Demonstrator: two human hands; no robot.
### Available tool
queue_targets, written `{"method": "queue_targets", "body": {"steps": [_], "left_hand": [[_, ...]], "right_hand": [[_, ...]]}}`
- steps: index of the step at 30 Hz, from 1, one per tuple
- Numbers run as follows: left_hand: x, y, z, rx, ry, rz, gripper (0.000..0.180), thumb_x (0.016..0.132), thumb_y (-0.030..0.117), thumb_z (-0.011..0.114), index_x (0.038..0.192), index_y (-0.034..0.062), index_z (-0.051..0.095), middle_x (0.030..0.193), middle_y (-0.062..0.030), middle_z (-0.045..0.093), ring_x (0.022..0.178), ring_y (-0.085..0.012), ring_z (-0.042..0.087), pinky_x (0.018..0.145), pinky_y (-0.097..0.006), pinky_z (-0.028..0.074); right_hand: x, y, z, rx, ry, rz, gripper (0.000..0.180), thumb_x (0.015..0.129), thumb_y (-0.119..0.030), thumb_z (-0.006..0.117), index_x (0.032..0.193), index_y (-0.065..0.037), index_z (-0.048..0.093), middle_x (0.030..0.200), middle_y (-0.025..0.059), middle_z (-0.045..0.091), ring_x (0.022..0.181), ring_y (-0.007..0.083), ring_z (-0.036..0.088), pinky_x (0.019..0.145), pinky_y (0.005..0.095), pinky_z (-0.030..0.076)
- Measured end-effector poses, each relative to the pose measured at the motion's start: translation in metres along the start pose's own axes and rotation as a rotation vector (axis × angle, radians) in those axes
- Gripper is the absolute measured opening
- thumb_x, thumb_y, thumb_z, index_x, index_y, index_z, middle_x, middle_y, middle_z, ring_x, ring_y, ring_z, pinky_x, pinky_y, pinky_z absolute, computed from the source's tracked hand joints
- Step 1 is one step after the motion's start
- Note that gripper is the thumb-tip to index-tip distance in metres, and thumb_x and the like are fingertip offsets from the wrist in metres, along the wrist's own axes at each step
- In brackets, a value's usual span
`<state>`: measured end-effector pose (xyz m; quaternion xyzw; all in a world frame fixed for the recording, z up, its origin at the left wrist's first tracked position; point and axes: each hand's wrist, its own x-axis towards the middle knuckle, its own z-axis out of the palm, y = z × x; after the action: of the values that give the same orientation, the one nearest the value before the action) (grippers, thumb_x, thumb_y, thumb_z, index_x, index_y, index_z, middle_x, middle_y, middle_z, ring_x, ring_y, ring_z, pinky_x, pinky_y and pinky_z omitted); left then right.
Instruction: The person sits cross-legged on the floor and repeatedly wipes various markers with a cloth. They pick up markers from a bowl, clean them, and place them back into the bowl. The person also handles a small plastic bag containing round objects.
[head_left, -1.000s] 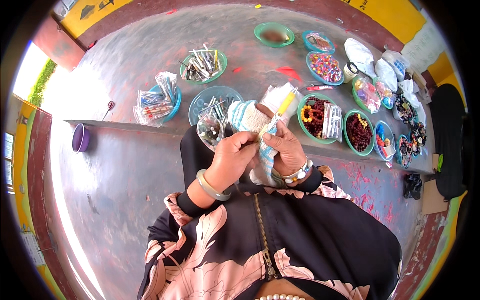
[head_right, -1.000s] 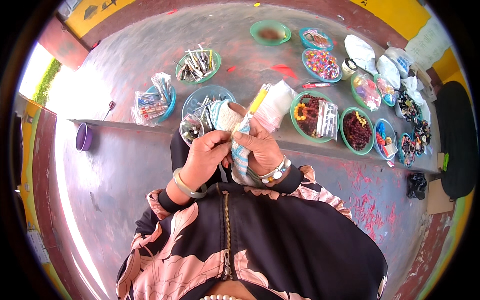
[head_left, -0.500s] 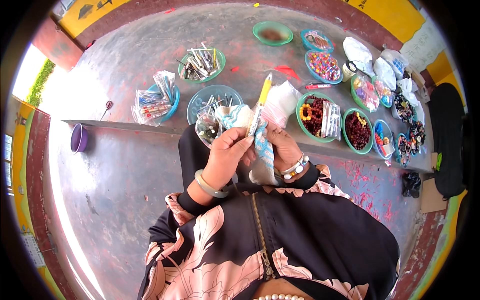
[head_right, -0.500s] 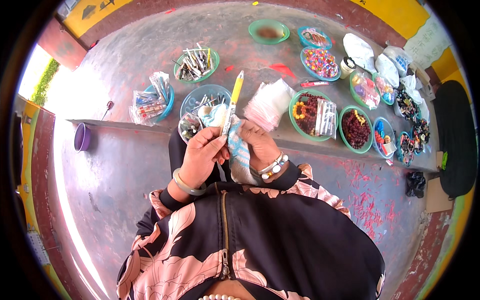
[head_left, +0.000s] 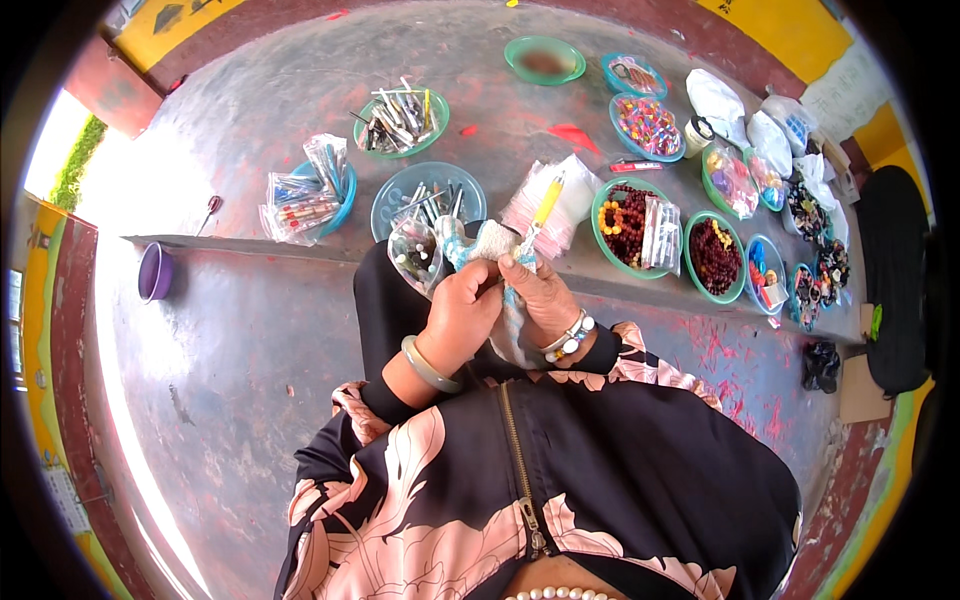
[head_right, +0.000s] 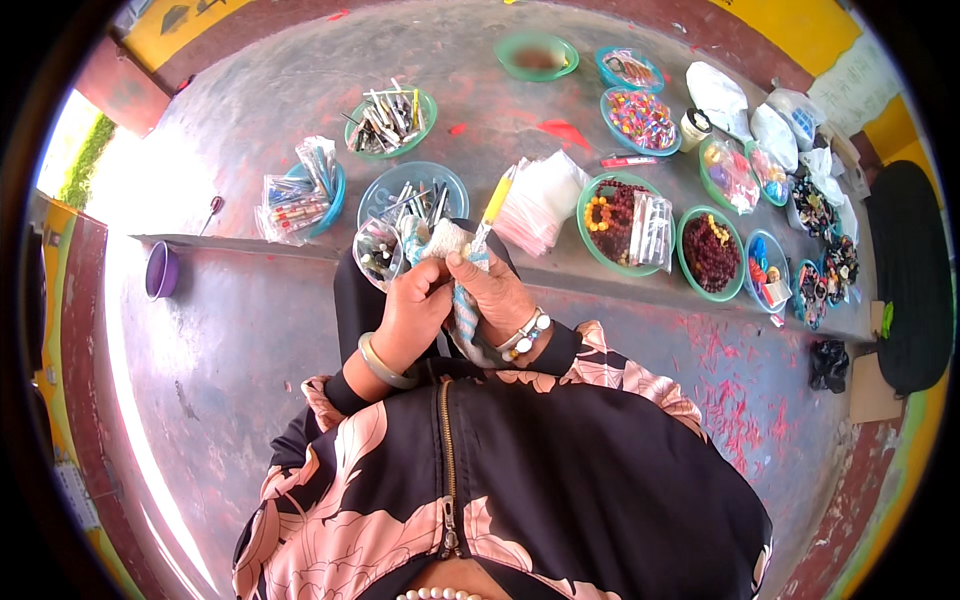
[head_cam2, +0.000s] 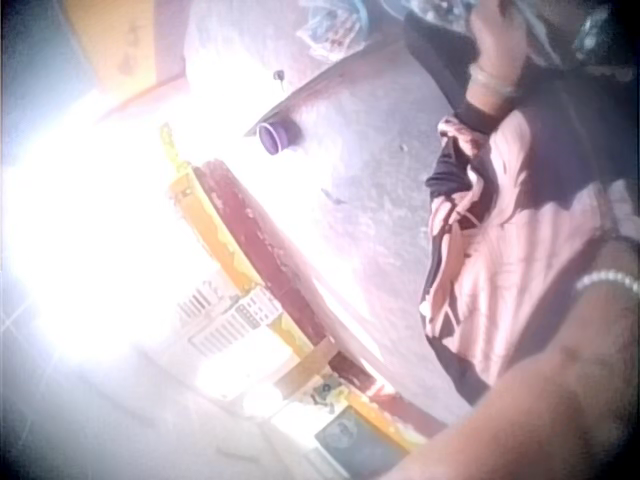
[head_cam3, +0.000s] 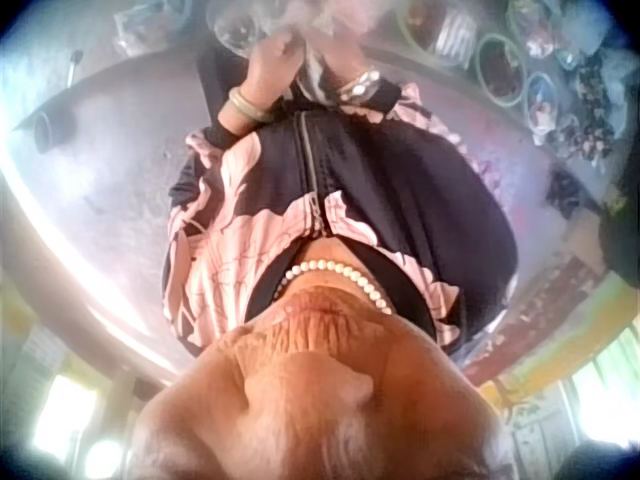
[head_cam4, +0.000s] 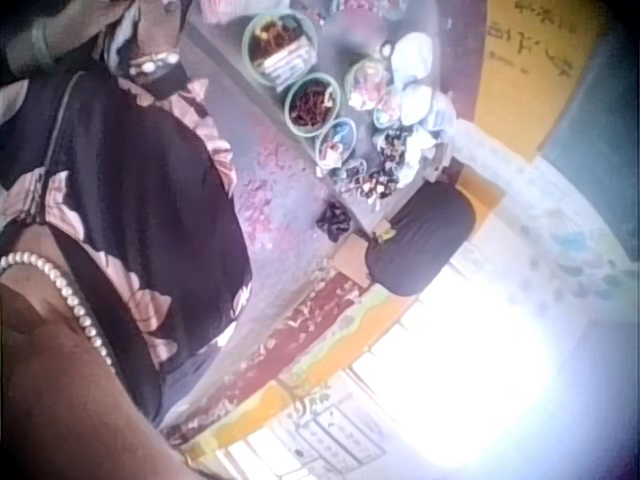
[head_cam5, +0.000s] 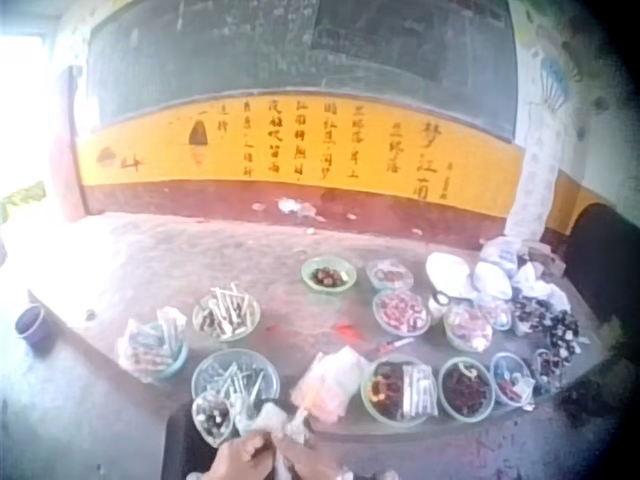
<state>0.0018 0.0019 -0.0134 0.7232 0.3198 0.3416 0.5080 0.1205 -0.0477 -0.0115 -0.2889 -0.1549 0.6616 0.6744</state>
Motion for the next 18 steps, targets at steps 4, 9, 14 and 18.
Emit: {"method": "queue_targets", "body": {"steps": [4, 9, 14, 18], "left_hand": [[0.001, -0.008, 0.002, -0.003, -0.055, -0.117, 0.011, 0.082, -0.001, 0.053, 0.09, -0.0018, 0.061, 0.072, -0.0128, 0.062, 0.06, -0.0176, 0.059, 0.056, -0.029, 0.046], [0.001, -0.018, 0.004, 0.035, -0.148, -0.07, 0.013, 0.082, -0.003, 0.049, 0.089, -0.0028, 0.061, 0.064, -0.0045, 0.059, 0.049, -0.0078, 0.053, 0.044, -0.024, 0.042], [0.002, 0.001, 0.002, -0.013, -0.247, -0.213, 0.015, 0.081, -0.002, 0.049, 0.091, -0.0043, 0.061, 0.062, -0.0047, 0.059, 0.048, -0.0082, 0.054, 0.044, -0.024, 0.043], [0.001, 0.001, 0.001, -0.087, -0.269, -0.279, 0.013, 0.082, -0.002, 0.05, 0.09, -0.0049, 0.06, 0.063, -0.0039, 0.059, 0.05, -0.0076, 0.054, 0.044, -0.022, 0.043]], "right_hand": [[0.004, 0.007, 0.0, -0.085, 0.082, -0.097, 0.034, 0.089, -0.031, 0.062, 0.111, -0.005, 0.057, 0.095, 0.004, 0.061, 0.081, 0.0138, 0.058, 0.069, 0.0287, 0.048], [0.012, -0.002, 0.003, -0.079, 0.284, -0.226, 0.033, 0.088, -0.033, 0.062, 0.1, -0.003, 0.06, 0.088, 0.0046, 0.062, 0.077, 0.0145, 0.059, 0.068, 0.0287, 0.048], [0.034, 0.001, -0.036, 0.142, 0.315, -0.164, 0.033, 0.086, -0.033, 0.066, 0.103, -0.006, 0.057, 0.089, 0.0043, 0.061, 0.077, 0.0158, 0.059, 0.068, 0.0308, 0.05], [0.036, -0.006, -0.038, 0.198, 0.327, -0.149, 0.036, 0.085, -0.032, 0.067, 0.108, -0.008, 0.054, 0.089, 0.003, 0.059, 0.077, 0.0162, 0.059, 0.069, 0.0329, 0.052]]}}
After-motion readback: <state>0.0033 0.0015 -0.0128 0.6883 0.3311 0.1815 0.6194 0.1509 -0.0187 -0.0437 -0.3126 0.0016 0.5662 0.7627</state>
